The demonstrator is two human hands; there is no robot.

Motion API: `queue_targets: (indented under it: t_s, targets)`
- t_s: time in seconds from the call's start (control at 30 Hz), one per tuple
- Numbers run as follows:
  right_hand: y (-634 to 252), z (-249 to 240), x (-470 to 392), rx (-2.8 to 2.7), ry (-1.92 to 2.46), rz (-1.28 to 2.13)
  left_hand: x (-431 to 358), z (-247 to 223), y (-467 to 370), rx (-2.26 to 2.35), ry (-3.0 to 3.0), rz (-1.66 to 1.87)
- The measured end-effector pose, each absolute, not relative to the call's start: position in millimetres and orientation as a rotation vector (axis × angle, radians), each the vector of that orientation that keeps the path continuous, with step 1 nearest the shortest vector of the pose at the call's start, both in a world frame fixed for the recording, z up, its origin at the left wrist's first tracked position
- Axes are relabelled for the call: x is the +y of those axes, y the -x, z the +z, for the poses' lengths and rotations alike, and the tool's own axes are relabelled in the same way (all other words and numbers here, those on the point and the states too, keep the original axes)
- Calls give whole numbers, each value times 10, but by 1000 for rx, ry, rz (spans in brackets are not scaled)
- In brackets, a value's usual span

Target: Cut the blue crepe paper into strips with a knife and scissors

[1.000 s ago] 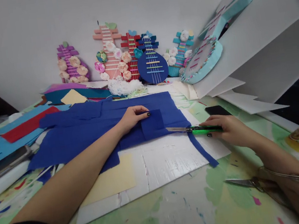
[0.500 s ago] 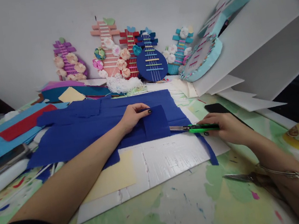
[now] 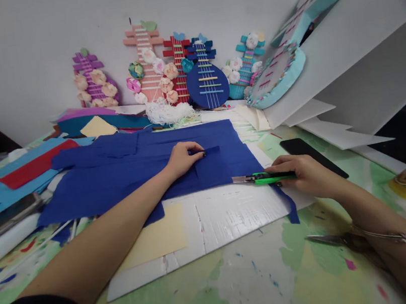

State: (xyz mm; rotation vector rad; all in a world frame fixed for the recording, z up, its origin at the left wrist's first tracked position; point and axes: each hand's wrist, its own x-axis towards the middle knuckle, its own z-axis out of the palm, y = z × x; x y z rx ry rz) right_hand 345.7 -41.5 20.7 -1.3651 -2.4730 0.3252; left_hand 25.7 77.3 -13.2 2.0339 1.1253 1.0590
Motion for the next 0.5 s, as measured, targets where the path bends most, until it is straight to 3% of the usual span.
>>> queue_targets:
  t_s: [0.23,0.5]
  targets:
    - [-3465,192,-411,-2478,1382,294,636,-5,-345,1022,-2311,1057]
    - [-3451,189,-422,-2487,1372,289,491,-29,-498,512,-2546,675]
